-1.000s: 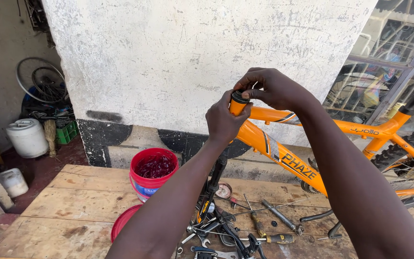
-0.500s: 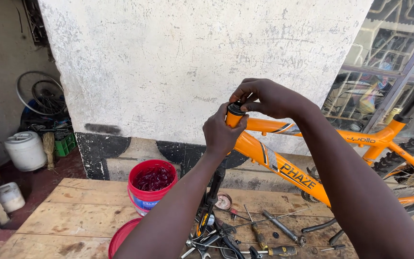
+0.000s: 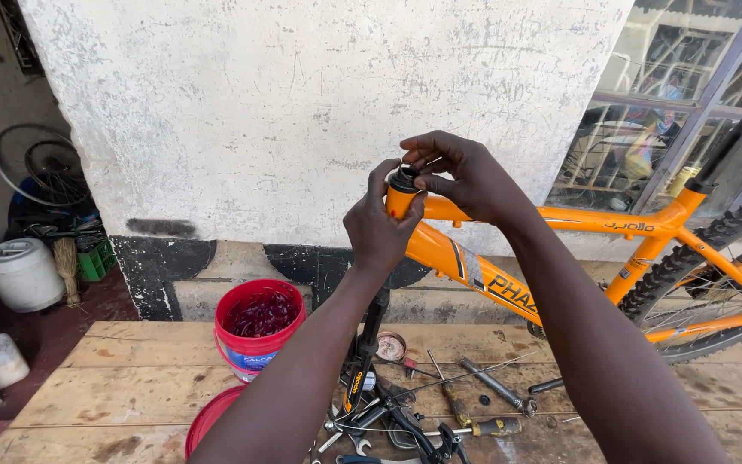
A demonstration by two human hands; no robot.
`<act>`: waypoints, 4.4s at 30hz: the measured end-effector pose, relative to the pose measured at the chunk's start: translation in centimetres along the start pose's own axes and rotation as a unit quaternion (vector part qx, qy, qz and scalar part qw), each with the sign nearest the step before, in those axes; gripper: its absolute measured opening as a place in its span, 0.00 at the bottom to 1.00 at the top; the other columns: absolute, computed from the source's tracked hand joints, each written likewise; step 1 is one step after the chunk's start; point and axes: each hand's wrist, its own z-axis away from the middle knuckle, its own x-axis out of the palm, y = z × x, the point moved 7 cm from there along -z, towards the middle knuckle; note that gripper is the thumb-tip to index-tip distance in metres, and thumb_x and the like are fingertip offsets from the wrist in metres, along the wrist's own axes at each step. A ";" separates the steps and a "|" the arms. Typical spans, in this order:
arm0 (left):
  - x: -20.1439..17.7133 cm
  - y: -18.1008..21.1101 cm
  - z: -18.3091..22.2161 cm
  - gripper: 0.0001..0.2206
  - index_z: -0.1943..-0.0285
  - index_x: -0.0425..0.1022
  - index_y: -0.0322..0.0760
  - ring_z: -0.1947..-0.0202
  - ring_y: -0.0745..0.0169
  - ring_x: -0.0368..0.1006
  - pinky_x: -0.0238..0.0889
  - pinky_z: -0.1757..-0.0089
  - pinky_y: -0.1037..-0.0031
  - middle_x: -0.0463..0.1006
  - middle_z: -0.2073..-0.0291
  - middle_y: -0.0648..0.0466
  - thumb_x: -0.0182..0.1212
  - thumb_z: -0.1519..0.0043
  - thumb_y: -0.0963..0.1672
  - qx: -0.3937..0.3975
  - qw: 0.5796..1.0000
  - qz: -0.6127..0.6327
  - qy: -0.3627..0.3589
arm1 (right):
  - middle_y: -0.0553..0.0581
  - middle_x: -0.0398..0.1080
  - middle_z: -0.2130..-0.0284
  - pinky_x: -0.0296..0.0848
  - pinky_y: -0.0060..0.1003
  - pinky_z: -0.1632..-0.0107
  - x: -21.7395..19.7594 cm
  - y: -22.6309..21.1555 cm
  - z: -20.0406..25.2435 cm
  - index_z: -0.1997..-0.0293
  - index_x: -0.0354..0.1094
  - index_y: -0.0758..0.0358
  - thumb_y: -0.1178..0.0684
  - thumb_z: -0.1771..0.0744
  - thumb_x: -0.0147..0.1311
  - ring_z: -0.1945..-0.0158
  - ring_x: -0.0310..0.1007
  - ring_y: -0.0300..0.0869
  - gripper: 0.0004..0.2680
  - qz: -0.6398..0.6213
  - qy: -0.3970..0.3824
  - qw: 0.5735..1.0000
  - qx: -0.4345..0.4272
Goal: Applying grease to the headset bearing races of a bicycle frame and assembling the fork components.
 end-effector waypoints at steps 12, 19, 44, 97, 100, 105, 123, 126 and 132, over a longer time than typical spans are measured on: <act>-0.3 0.0 0.3 0.28 0.29 0.63 0.51 0.56 0.35 0.81 0.73 0.55 0.46 0.84 0.56 0.41 0.69 0.38 0.48 0.046 0.999 -0.004 0.025 | 0.55 0.73 0.54 0.75 0.33 0.41 1.2 4.1 1.3 0.37 0.68 0.63 0.62 0.33 0.62 0.47 0.72 0.37 0.16 -0.183 0.108 0.977 -0.027; -0.2 -0.2 0.2 0.27 0.30 0.63 0.52 0.56 0.35 0.81 0.73 0.54 0.45 0.84 0.57 0.42 0.68 0.38 0.49 0.044 0.999 -0.006 0.022 | 0.55 0.72 0.57 0.76 0.35 0.44 1.1 3.5 1.1 0.41 0.72 0.65 0.61 0.34 0.64 0.50 0.72 0.38 0.15 -0.143 0.097 0.984 -0.033; -2.4 0.4 -1.7 0.25 0.31 0.67 0.46 0.81 0.60 0.72 0.71 0.72 0.64 0.81 0.52 0.44 0.58 0.33 0.56 0.062 0.985 0.117 -0.112 | 0.58 0.75 0.63 0.78 0.37 0.49 1.5 3.8 1.2 0.47 0.75 0.66 0.55 0.32 0.62 0.57 0.76 0.39 0.10 -0.192 0.070 0.977 0.052; -0.6 8.0 -10.3 0.14 0.49 0.83 0.48 0.71 0.43 0.81 0.73 0.51 0.49 0.84 0.56 0.58 0.60 0.39 0.51 0.092 0.780 -0.329 -0.524 | 0.65 0.72 0.69 0.78 0.46 0.59 -1.8 4.1 4.6 0.54 0.77 0.69 0.51 0.33 0.61 0.62 0.79 0.54 0.10 0.087 0.131 0.988 -0.007; -0.5 6.4 -10.6 0.14 0.43 0.80 0.58 0.56 0.53 0.78 0.65 0.59 0.56 0.80 0.49 0.69 0.60 0.38 0.50 0.157 0.752 -0.345 -0.539 | 0.51 0.74 0.67 0.71 0.39 0.65 -1.3 5.3 4.3 0.56 0.77 0.60 0.42 0.33 0.57 0.68 0.76 0.43 0.12 0.156 0.129 0.979 -0.005; -0.1 6.8 -10.7 0.14 0.43 0.79 0.63 0.57 0.55 0.79 0.66 0.59 0.55 0.80 0.48 0.73 0.59 0.37 0.51 0.143 0.720 -0.400 -0.549 | 0.51 0.73 0.68 0.70 0.39 0.66 -1.3 4.8 4.3 0.57 0.77 0.59 0.42 0.33 0.57 0.69 0.75 0.43 0.12 0.166 0.136 0.977 -0.012; -0.2 -0.7 -12.2 0.23 0.43 0.81 0.55 0.54 0.58 0.81 0.72 0.55 0.62 0.83 0.59 0.60 0.60 0.47 0.55 0.319 0.797 -0.212 -0.467 | 0.49 0.70 0.70 0.65 0.36 0.69 -1.1 3.2 4.4 0.61 0.74 0.58 0.37 0.33 0.51 0.72 0.68 0.37 0.15 0.182 0.175 0.967 -0.014; 0.1 -1.6 -12.2 0.27 0.40 0.80 0.56 0.52 0.53 0.80 0.73 0.54 0.56 0.82 0.56 0.59 0.60 0.49 0.57 0.347 0.787 -0.210 -0.465 | 0.49 0.70 0.70 0.65 0.36 0.68 -0.9 3.0 4.4 0.61 0.74 0.58 0.37 0.33 0.50 0.72 0.68 0.38 0.15 0.187 0.181 0.966 -0.018; 2.9 -11.0 -14.7 0.33 0.38 0.78 0.70 0.56 0.66 0.81 0.73 0.50 0.68 0.82 0.59 0.68 0.70 0.58 0.58 0.334 0.762 -0.239 -0.501 | 0.49 0.71 0.69 0.66 0.36 0.68 -1.0 2.9 4.4 0.61 0.74 0.57 0.35 0.33 0.47 0.70 0.70 0.38 0.16 0.196 0.187 0.963 -0.009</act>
